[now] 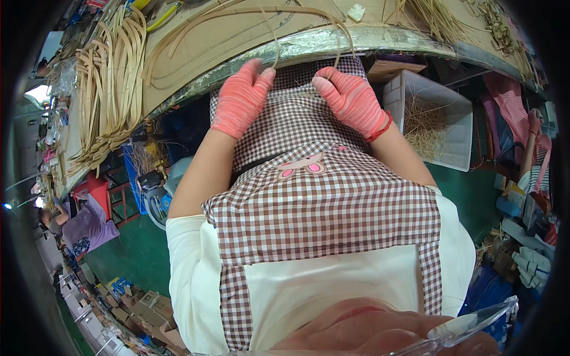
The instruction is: The person splits, trims, and splices bamboo strips using a small blade and by hand.
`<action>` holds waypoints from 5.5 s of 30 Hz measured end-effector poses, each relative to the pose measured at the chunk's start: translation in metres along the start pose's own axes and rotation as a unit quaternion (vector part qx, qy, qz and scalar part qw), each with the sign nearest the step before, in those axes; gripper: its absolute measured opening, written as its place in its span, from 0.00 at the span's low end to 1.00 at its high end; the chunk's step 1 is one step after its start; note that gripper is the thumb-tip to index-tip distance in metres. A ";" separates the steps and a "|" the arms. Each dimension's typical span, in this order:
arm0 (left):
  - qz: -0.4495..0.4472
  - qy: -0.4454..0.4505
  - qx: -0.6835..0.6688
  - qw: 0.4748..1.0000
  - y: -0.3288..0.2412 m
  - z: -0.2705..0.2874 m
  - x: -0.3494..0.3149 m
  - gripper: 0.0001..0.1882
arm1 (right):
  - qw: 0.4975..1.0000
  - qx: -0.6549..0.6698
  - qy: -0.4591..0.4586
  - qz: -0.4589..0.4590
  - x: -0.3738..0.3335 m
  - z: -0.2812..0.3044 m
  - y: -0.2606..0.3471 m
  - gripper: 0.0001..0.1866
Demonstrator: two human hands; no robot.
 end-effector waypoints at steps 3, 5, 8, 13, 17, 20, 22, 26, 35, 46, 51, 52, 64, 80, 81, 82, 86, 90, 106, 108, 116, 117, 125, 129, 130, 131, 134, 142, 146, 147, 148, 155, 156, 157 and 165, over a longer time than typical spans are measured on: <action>-0.135 -0.112 0.188 0.966 0.000 0.002 -0.002 0.24 | 0.997 -0.077 0.027 0.013 0.001 0.002 0.000 0.23; -0.194 -0.145 0.202 0.949 -0.012 0.001 -0.010 0.25 | 0.992 -0.108 0.048 0.043 0.000 0.003 0.003 0.22; -0.261 -0.079 0.167 0.947 -0.047 -0.005 -0.030 0.23 | 0.983 -0.148 0.010 0.106 -0.004 -0.004 0.005 0.20; -0.046 0.115 -0.158 0.980 -0.035 -0.023 -0.028 0.14 | 0.968 -0.188 0.085 0.143 -0.005 -0.014 0.009 0.18; -0.001 0.109 -0.194 0.975 -0.041 -0.020 -0.033 0.11 | 0.979 -0.138 0.097 0.119 -0.006 -0.016 0.004 0.18; -0.016 0.089 -0.203 0.975 -0.045 -0.011 -0.036 0.10 | 0.993 0.029 0.042 0.106 -0.005 -0.017 -0.017 0.19; -0.023 0.074 -0.195 0.978 -0.043 -0.006 -0.039 0.10 | 0.986 0.123 0.014 0.113 -0.004 -0.012 -0.013 0.19; -0.032 0.052 -0.256 0.965 -0.034 -0.003 -0.042 0.10 | 0.932 0.328 0.050 -0.148 -0.009 -0.004 -0.005 0.17; -0.099 0.204 0.016 0.974 -0.040 -0.010 -0.056 0.13 | 0.976 0.193 -0.078 -0.064 -0.011 -0.001 0.015 0.15; -0.308 0.040 0.131 0.942 -0.032 -0.019 -0.049 0.12 | 0.977 0.207 0.041 0.011 -0.028 -0.015 0.005 0.18; -0.311 0.061 0.098 0.943 -0.020 -0.019 -0.047 0.09 | 0.972 0.217 0.090 0.009 -0.037 -0.014 -0.016 0.18; -0.312 0.077 0.090 0.943 -0.019 -0.020 -0.048 0.09 | 0.980 0.167 0.105 0.015 -0.037 -0.013 -0.018 0.17; -0.336 0.123 0.100 0.928 -0.011 -0.021 -0.049 0.09 | 0.964 0.010 0.021 0.264 -0.030 -0.021 -0.012 0.13; -0.352 0.114 0.118 0.921 -0.009 -0.021 -0.047 0.12 | 0.967 -0.023 0.037 0.252 -0.030 -0.021 -0.009 0.14; -0.355 0.113 0.120 0.920 -0.009 -0.021 -0.047 0.12 | 0.967 -0.023 0.038 0.252 -0.030 -0.021 -0.009 0.14; -0.358 0.113 0.121 0.919 -0.009 -0.021 -0.048 0.12 | 0.963 -0.043 0.037 0.264 -0.030 -0.021 -0.008 0.15; -0.340 0.123 0.121 0.924 -0.005 -0.023 -0.048 0.11 | 0.943 -0.130 0.040 0.305 -0.027 -0.017 -0.003 0.14; -0.352 0.126 0.112 0.921 -0.002 -0.024 -0.046 0.10 | 0.924 -0.140 -0.015 0.354 -0.027 -0.014 -0.002 0.14; -0.274 0.090 0.300 0.909 -0.023 -0.009 -0.046 0.12 | 0.973 -0.074 0.010 0.216 -0.024 0.005 0.002 0.19; -0.259 0.099 0.349 0.895 -0.019 -0.009 -0.043 0.11 | 0.976 -0.049 0.016 0.214 -0.024 0.010 0.000 0.18; -0.291 0.130 0.258 0.912 -0.034 -0.023 -0.046 0.09 | 0.975 -0.041 0.052 0.211 -0.024 -0.016 -0.010 0.20; -0.290 0.132 0.259 0.912 -0.035 -0.022 -0.046 0.09 | 0.977 -0.049 0.056 0.198 -0.023 -0.014 -0.010 0.20; -0.277 0.077 0.245 0.926 -0.023 -0.015 -0.044 0.10 | 0.983 -0.009 0.040 0.181 -0.018 0.007 -0.014 0.21; -0.275 0.103 0.164 0.942 -0.036 -0.024 -0.046 0.09 | 0.978 0.003 0.052 0.201 -0.020 -0.012 -0.018 0.21; -0.275 0.103 0.165 0.942 -0.037 -0.027 -0.047 0.09 | 0.978 0.003 0.071 0.197 -0.020 -0.014 -0.018 0.21; -0.264 0.097 0.123 0.952 -0.037 -0.031 -0.047 0.09 | 0.978 0.003 0.071 0.198 -0.019 -0.013 -0.017 0.21; -0.250 0.098 0.074 0.960 -0.041 -0.029 -0.048 0.08 | 0.970 0.061 0.074 0.224 -0.018 -0.007 -0.013 0.20; -0.212 0.092 0.096 0.968 -0.031 -0.021 -0.048 0.08 | 0.970 0.123 0.027 0.206 -0.017 0.010 -0.027 0.21; -0.251 0.083 0.075 0.962 -0.040 -0.027 -0.049 0.07 | 0.970 0.106 0.026 0.216 -0.018 -0.001 -0.020 0.23; -0.250 0.083 0.074 0.962 -0.041 -0.029 -0.048 0.07 | 0.970 0.096 0.052 0.217 -0.018 -0.006 -0.020 0.24; -0.252 0.093 0.063 0.961 -0.042 -0.030 -0.048 0.07 | 0.969 0.087 0.078 0.218 -0.018 -0.010 -0.019 0.24; -0.210 0.054 0.081 0.973 -0.044 -0.025 -0.045 0.07 | 0.972 0.083 0.032 0.219 -0.013 0.005 -0.021 0.23; -0.208 0.052 0.082 0.973 -0.043 -0.023 -0.046 0.07 | 0.971 0.085 0.033 0.221 -0.013 0.006 -0.021 0.23; -0.232 0.048 0.084 0.968 -0.040 -0.021 -0.047 0.07 | 0.968 0.082 0.029 0.235 -0.013 0.006 -0.020 0.24; -0.285 0.057 0.059 0.955 -0.041 -0.026 -0.053 0.06 | 0.971 0.051 0.074 0.221 -0.017 -0.005 -0.005 0.25</action>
Point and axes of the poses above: each hand's wrist, its own x-axis towards the middle knuckle, its own z-axis out of the back of the hand, y = z × x, the point moved 1 cm from there along x, towards the middle knuckle, and after that the axes turned 1 degree about -z, right-handed, at the moved point
